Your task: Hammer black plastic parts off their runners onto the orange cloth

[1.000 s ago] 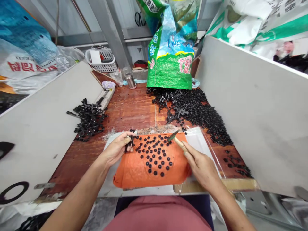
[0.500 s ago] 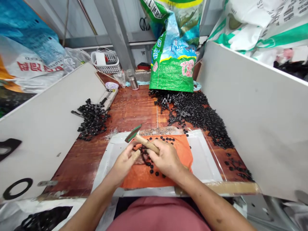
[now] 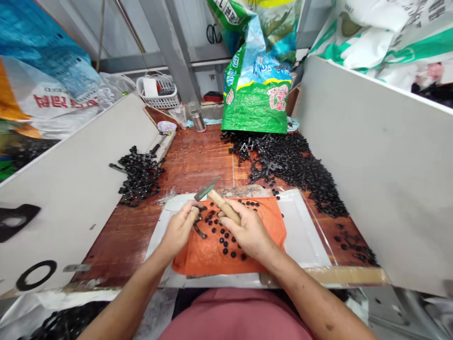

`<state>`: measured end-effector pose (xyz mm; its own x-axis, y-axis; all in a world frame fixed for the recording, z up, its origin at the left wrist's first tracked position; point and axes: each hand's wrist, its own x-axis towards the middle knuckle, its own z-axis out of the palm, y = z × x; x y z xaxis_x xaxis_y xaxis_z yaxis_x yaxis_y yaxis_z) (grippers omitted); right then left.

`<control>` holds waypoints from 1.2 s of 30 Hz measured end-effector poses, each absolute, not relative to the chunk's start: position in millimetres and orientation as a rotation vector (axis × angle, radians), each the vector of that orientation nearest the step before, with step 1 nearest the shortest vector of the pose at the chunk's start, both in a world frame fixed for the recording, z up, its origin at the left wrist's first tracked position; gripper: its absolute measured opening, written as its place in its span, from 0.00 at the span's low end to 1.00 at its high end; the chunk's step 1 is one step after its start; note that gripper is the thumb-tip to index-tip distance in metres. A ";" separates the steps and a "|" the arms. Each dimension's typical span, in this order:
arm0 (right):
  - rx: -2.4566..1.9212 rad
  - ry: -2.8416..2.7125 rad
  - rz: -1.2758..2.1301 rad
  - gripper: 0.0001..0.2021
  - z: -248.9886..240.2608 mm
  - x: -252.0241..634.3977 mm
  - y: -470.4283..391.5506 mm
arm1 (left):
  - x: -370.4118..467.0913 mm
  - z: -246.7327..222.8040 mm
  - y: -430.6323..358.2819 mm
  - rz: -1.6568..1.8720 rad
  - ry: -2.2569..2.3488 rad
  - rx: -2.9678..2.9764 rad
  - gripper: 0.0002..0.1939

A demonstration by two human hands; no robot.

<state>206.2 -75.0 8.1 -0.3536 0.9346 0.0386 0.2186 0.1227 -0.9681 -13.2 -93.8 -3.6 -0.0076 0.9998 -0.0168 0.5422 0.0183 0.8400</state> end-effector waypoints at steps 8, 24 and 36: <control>-1.481 -1.634 1.079 0.19 -26.6 285.2 -87.0 | -31.6 -31.5 -45.3 0.544 1.854 1.810 0.14; -1.605 -1.829 0.957 0.19 -29.8 288.3 -90.1 | -22.4 -33.9 -35.4 0.250 1.954 1.934 0.14; -1.395 -2.342 0.489 0.24 2.1 215.7 -55.4 | -19.4 -35.6 -34.1 0.094 2.070 1.943 0.13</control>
<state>215.7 -55.4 2.1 -0.4418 0.8868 0.1356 0.7583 0.4499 -0.4717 -19.4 -34.1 -35.6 -0.0399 0.9843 -0.1718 0.9647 0.0827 0.2499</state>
